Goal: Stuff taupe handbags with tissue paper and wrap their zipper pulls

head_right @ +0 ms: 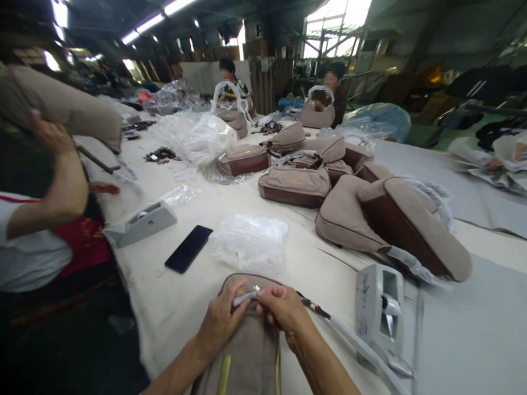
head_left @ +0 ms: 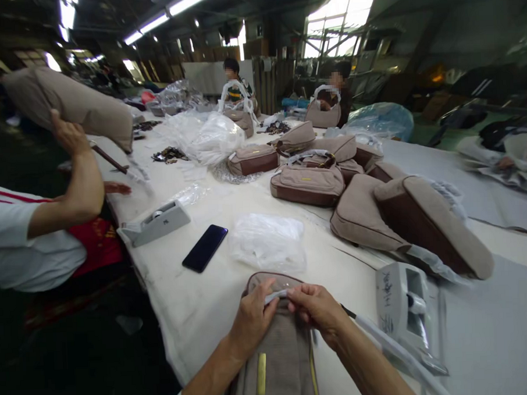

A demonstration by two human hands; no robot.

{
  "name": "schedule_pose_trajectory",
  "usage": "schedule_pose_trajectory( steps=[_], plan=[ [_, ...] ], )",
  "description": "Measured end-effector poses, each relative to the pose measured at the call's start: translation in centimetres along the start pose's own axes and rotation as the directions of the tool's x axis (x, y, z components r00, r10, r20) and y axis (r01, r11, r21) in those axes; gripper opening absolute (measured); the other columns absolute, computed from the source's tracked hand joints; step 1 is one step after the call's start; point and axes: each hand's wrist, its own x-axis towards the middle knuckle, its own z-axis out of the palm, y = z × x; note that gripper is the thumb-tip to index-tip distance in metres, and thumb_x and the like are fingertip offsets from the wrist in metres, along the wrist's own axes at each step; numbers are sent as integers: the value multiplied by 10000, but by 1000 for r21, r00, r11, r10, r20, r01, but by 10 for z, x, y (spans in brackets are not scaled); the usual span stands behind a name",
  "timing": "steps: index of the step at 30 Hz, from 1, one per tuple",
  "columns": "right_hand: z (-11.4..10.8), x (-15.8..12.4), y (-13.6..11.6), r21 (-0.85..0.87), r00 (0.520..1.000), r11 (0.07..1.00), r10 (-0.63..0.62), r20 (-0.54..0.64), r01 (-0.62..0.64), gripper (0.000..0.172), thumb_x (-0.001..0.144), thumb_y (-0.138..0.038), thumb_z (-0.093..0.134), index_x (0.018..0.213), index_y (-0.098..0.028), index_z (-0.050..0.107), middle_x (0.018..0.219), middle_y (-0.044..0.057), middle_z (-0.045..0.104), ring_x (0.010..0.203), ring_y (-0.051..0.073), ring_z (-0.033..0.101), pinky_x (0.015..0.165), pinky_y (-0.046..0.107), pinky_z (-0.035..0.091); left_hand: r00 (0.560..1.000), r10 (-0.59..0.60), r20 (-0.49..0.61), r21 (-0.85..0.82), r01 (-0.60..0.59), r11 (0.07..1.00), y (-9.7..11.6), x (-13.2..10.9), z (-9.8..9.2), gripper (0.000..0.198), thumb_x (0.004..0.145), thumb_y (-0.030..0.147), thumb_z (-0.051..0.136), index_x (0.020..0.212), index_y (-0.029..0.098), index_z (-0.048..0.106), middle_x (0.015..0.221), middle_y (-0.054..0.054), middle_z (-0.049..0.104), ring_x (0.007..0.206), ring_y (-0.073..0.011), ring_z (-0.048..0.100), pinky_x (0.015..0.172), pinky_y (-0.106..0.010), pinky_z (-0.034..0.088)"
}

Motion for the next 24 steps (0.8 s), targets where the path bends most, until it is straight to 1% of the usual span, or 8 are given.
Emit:
schedule_pose_trajectory(
  steps=[2,4,8,10,13,16,19,24],
  plan=[
    [0,8,-2,-31,999,999,37,17,-36,311,594,-448,655,606,-162,532,463,-55,530,321,25,285,335,178,169,1000,-18,-6,-13,18,1000,0,-1,1,349,887,188,454,1232,161,412,855,-47,678,753,-164,675,710,-265,558],
    [1,13,-5,-61,997,996,72,18,-71,268,613,-407,638,575,-167,525,434,-56,518,304,30,272,321,180,167,1000,-11,-6,-7,11,1000,1,-3,1,416,899,192,444,1302,172,340,865,-47,683,765,-164,681,724,-269,562],
    [5,18,-10,-121,989,982,144,-21,-146,199,638,-313,592,523,-172,513,415,-45,522,281,35,255,298,177,149,996,90,-15,44,-89,995,0,-5,3,491,908,175,445,1364,178,264,1044,-103,668,909,-184,668,799,-285,558],
    [8,19,-12,-153,984,972,172,-47,-177,191,637,-270,571,486,-171,507,385,-42,501,271,35,244,289,175,149,990,138,-5,53,-137,989,-1,-6,4,506,907,150,440,1377,172,254,1071,-106,661,948,-183,656,824,-281,553],
    [12,19,-17,-210,977,955,195,-83,-209,195,613,-211,548,429,-166,506,343,-37,470,259,35,236,278,172,151,981,194,-3,108,-193,975,-2,-5,5,452,900,122,433,1341,135,333,986,-107,677,889,-187,665,793,-286,564],
    [15,20,-20,-257,973,940,201,-114,-224,221,594,-183,541,379,-168,492,309,-37,435,253,37,241,268,168,150,971,236,-35,153,-228,962,-3,-4,7,313,891,105,435,1200,109,483,872,-102,674,805,-185,666,731,-284,571],
    [17,22,-22,-287,971,929,202,-131,-232,241,586,-156,538,351,-169,488,278,-41,397,250,37,245,261,163,152,976,216,-36,130,-209,969,-2,-4,6,234,888,100,427,1093,111,540,847,-94,660,786,-172,655,716,-269,563],
    [17,16,-25,-259,965,931,231,-124,-257,231,614,-120,540,390,-167,506,307,-32,441,252,42,281,257,158,165,990,133,56,120,-139,983,1,-1,2,180,896,104,398,960,143,562,789,-68,615,724,-165,621,658,-280,544]
  ],
)
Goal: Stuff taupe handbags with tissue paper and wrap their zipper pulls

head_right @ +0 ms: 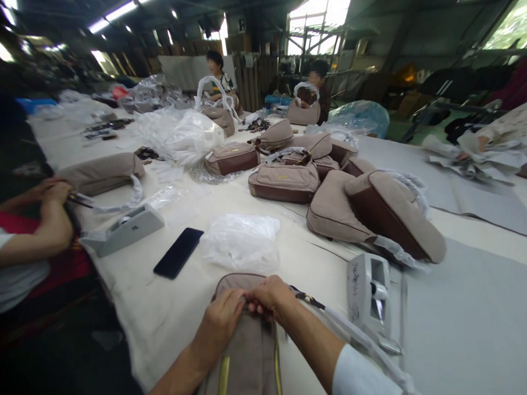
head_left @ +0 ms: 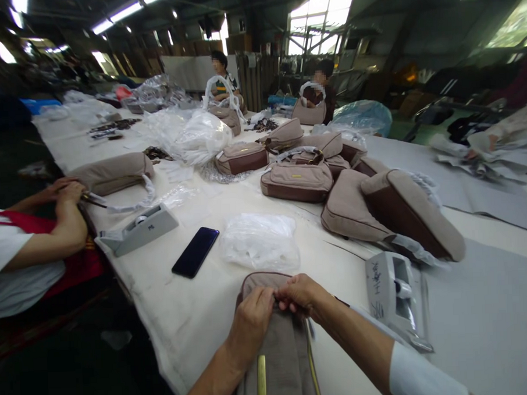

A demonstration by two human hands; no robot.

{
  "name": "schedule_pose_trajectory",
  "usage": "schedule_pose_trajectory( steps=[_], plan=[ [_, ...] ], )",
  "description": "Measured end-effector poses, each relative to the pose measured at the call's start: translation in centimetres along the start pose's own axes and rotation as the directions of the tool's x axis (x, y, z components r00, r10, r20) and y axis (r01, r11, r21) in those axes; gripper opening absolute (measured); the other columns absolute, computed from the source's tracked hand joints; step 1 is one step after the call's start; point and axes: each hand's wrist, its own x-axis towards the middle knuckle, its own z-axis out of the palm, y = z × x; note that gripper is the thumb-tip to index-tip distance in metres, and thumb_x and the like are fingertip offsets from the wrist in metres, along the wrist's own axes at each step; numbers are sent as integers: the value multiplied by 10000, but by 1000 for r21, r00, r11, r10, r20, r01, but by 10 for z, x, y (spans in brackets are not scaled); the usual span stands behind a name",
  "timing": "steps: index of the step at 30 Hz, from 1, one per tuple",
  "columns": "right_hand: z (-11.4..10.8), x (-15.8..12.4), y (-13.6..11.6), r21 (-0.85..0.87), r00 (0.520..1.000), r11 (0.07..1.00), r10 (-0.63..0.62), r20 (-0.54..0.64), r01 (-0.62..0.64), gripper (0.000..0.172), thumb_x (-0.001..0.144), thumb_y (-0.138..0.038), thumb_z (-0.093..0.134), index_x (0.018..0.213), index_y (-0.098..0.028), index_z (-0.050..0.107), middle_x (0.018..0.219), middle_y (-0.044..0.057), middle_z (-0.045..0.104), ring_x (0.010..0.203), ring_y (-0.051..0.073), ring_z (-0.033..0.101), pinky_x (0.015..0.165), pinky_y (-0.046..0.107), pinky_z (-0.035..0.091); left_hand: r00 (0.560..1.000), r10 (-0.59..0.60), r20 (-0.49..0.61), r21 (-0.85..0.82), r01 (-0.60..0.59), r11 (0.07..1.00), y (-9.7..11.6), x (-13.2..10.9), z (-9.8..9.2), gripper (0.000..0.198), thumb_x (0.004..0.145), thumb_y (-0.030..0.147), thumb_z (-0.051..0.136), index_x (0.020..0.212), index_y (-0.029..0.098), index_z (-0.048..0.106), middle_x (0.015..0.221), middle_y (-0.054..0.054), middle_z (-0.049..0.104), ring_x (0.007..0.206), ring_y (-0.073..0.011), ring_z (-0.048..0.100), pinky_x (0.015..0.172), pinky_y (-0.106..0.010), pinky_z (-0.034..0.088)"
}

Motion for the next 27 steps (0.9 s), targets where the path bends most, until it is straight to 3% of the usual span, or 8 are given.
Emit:
schedule_pose_trajectory(
  steps=[6,8,11,16,19,23,27],
  plan=[
    [1,-20,8,142,1000,990,4,-10,-3,102,664,-73,532,615,-161,548,421,-42,538,305,36,372,305,135,275,994,-14,108,27,11,1000,0,3,-4,207,901,113,342,922,138,547,778,-72,579,696,-191,588,616,-327,517],
    [4,-23,12,199,999,980,3,-36,5,140,653,-48,522,711,-175,513,473,-40,579,327,45,407,310,134,279,991,-36,127,0,37,999,1,6,-6,216,899,118,331,929,135,545,804,-80,586,718,-194,592,637,-333,514],
    [10,-24,18,270,997,963,1,-77,20,214,649,-44,512,769,-199,427,483,-50,583,331,54,417,304,134,261,968,-131,214,-83,151,985,4,12,-14,206,892,139,345,924,140,549,832,-78,596,766,-197,595,688,-341,502],
    [23,-21,25,332,991,941,-20,-131,63,269,642,-77,517,760,-226,326,474,-72,567,312,62,401,291,145,261,882,-284,377,-198,376,905,8,27,-33,171,848,171,405,822,163,574,828,-57,624,802,-197,587,741,-329,459],
    [32,-17,29,323,984,941,-52,-170,106,271,656,-90,510,770,-235,311,438,-98,528,293,70,379,280,157,257,771,-387,506,-252,561,788,7,35,-41,145,812,218,453,789,166,586,668,-12,604,632,-158,571,602,-270,440],
    [44,-9,38,281,966,942,-123,-226,185,263,677,-111,520,780,-238,314,397,-136,452,273,72,352,281,168,238,539,-496,681,-314,826,468,3,37,-40,119,756,244,489,766,152,564,457,62,487,371,-77,400,386,-186,298],
    [53,0,51,159,895,915,-305,-324,370,214,725,-190,536,815,-226,346,451,-96,525,296,77,380,325,196,260,431,-524,735,-409,897,166,-4,38,-36,144,672,273,584,697,136,549,447,67,492,354,-46,376,354,-158,259]
  ],
)
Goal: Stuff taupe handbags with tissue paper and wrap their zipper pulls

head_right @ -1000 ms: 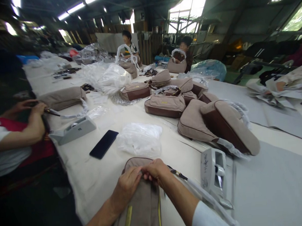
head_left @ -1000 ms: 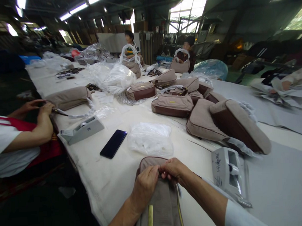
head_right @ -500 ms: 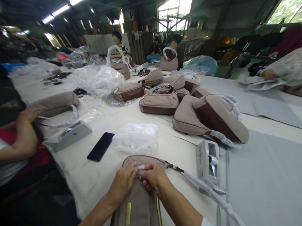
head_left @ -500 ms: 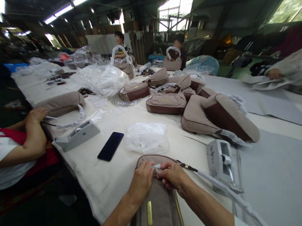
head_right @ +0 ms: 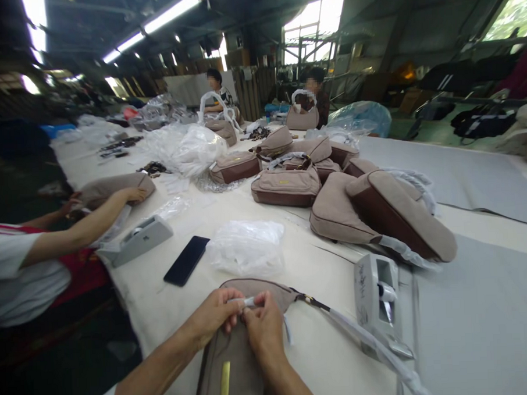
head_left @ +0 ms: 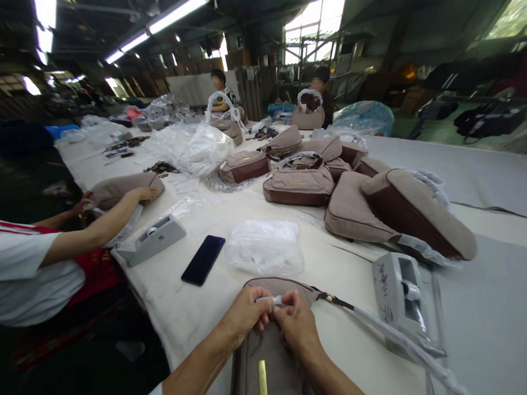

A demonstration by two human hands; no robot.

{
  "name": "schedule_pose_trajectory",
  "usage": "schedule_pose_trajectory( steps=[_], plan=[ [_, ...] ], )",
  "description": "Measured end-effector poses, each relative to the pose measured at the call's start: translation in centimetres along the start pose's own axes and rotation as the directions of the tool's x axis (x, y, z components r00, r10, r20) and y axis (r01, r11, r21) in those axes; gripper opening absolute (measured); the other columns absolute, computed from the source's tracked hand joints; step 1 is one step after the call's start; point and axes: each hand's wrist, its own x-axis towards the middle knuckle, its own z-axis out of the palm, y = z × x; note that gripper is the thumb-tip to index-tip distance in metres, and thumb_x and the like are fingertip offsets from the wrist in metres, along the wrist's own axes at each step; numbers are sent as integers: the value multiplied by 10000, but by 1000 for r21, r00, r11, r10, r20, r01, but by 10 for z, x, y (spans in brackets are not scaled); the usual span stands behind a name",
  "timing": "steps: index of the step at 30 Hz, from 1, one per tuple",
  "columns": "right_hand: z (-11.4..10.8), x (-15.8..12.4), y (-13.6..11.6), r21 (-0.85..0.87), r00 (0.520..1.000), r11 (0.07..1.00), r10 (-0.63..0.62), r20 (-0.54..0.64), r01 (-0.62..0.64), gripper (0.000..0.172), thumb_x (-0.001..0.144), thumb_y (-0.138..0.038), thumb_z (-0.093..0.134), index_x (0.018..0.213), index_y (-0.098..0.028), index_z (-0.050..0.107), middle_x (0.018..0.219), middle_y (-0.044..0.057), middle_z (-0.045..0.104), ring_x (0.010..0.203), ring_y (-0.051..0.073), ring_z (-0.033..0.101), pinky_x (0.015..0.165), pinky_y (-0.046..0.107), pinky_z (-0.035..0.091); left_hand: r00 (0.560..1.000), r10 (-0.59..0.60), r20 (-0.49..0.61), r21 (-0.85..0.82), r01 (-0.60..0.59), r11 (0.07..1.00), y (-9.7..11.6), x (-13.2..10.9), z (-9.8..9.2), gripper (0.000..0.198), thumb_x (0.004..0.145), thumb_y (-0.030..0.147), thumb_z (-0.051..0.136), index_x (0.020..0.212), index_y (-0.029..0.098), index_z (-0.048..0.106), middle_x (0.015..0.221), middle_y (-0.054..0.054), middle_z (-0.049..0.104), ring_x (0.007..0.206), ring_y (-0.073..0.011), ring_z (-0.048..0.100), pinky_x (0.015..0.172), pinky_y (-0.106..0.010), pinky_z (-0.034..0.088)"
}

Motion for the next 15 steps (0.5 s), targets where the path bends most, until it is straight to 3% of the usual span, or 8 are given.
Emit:
schedule_pose_trajectory(
  steps=[3,6,10,15],
  plan=[
    [1,0,9,-85,991,989,-127,-36,124,142,787,-266,487,869,-218,381,515,-35,604,357,124,475,377,236,322,998,-58,5,-80,58,995,3,3,-3,188,635,302,622,653,133,539,468,54,515,358,-41,395,339,-154,251],
    [0,1,13,-308,951,913,-301,-66,268,179,811,-298,479,962,-204,462,514,-15,607,459,191,581,435,270,365,993,-117,19,-107,119,987,8,5,-6,169,628,281,623,630,137,533,468,49,530,343,-38,394,328,-155,247],
    [-3,6,17,-632,809,631,-588,-12,449,226,846,-277,462,1044,-234,562,595,5,664,493,217,629,432,285,338,983,-184,25,-135,185,973,13,8,-7,93,654,219,583,641,153,519,455,53,543,326,-44,406,317,-151,250],
    [-5,13,12,-765,595,331,-800,84,553,149,855,-217,454,911,-224,592,629,9,649,502,190,595,448,284,309,969,-243,34,-140,246,959,16,17,-10,127,683,205,596,595,146,525,455,29,550,321,-52,418,316,-160,260]
  ],
)
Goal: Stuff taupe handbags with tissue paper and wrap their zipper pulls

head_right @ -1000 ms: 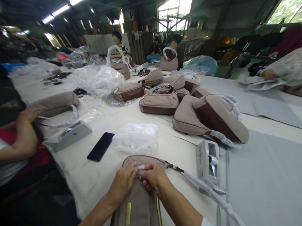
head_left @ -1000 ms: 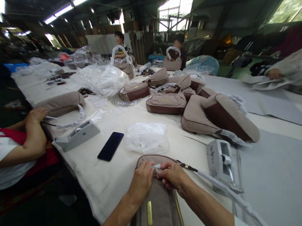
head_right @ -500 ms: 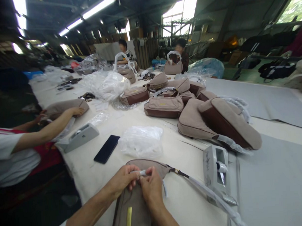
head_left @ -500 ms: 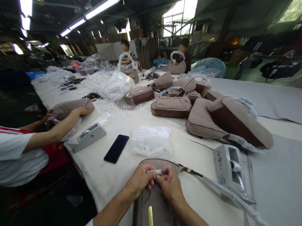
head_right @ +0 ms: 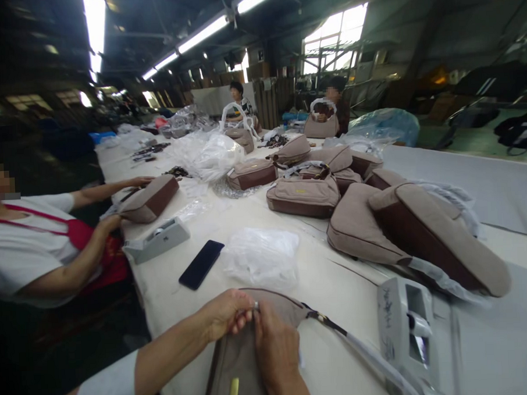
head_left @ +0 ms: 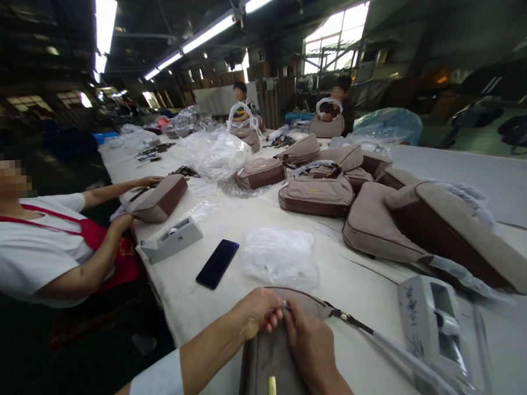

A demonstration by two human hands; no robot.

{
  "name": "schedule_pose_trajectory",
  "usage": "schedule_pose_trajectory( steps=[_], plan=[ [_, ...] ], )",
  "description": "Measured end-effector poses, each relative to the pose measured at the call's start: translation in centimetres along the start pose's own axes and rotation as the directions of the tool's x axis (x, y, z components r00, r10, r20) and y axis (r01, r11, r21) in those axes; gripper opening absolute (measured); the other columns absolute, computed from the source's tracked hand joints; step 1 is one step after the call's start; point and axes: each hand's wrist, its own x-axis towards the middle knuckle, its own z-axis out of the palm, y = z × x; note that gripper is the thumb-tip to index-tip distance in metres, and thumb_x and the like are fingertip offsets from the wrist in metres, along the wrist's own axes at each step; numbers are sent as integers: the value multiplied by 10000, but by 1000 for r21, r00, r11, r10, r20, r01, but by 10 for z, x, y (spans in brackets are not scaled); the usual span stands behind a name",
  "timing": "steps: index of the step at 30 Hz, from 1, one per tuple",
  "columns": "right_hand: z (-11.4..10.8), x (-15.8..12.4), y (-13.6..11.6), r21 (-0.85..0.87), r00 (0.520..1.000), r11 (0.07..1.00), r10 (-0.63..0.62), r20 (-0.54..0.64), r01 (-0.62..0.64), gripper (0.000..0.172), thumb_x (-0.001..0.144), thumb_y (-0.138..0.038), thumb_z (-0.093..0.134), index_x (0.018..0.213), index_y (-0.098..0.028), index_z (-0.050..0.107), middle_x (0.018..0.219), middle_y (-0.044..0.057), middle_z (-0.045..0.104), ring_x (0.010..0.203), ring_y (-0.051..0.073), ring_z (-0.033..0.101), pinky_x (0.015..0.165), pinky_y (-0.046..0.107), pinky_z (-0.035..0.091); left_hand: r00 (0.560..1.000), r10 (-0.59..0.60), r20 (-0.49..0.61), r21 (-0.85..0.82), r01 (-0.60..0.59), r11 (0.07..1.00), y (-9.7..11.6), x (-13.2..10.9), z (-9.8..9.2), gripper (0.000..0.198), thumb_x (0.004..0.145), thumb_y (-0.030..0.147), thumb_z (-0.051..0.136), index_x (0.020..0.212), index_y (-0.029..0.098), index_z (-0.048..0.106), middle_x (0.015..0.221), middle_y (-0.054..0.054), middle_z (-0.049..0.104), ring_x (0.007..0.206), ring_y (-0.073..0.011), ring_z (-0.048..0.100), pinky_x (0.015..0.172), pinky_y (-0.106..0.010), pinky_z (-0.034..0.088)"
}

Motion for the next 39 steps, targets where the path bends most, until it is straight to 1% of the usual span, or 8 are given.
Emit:
schedule_pose_trajectory(
  steps=[4,7,10,14,21,30,35,39],
  plan=[
    [-2,10,1,-86,986,985,-155,-62,149,127,828,-179,456,777,-203,570,705,46,605,683,230,562,637,339,365,999,-35,17,5,35,999,4,6,-3,204,699,264,631,569,142,533,450,14,549,324,-61,433,322,-169,285],
    [4,13,6,-64,976,977,-209,-66,205,133,822,-151,430,776,-191,548,689,41,572,663,212,524,649,332,352,999,-21,28,3,21,1000,6,5,-1,265,718,346,631,591,134,537,456,5,557,310,-63,442,307,-167,295],
    [15,11,13,-21,986,991,-135,-93,134,144,848,-166,393,788,-175,524,682,41,545,625,185,513,592,285,342,999,30,45,-6,-30,1000,4,1,5,416,724,546,582,732,131,558,454,7,569,293,-80,458,280,-162,295],
    [25,8,17,-37,995,999,2,-104,-6,196,876,-178,337,746,-180,484,670,38,527,597,170,521,564,267,341,997,70,30,2,-70,998,-13,-4,15,757,669,804,351,972,130,517,418,18,554,266,-103,454,254,-161,298],
    [26,11,12,-73,989,988,127,-77,-133,118,807,-156,400,709,-198,449,620,13,519,556,165,521,529,268,315,963,262,-67,40,-260,965,-33,-7,19,706,703,729,412,1029,111,509,499,42,546,294,-81,460,258,-150,308],
    [22,13,6,-191,994,976,95,-48,-102,111,788,-142,486,689,-179,521,635,39,557,580,173,528,552,276,326,964,253,-78,43,-251,967,-32,-6,19,679,733,701,378,1022,100,504,502,49,523,290,-70,434,252,-146,301],
    [17,4,9,119,989,982,146,-11,-144,175,874,-217,439,878,-160,603,818,76,630,755,200,582,689,301,414,956,269,-119,-30,-274,961,-28,-10,18,708,716,726,387,1055,109,464,517,59,520,290,-62,428,253,-142,281],
    [9,-2,14,447,972,866,230,47,-226,245,851,-278,503,1050,-169,593,1026,88,639,970,212,566,871,341,416,965,227,-127,-65,-237,969,-25,-8,16,688,706,748,383,989,127,465,530,58,520,291,-60,431,257,-145,270]
  ],
)
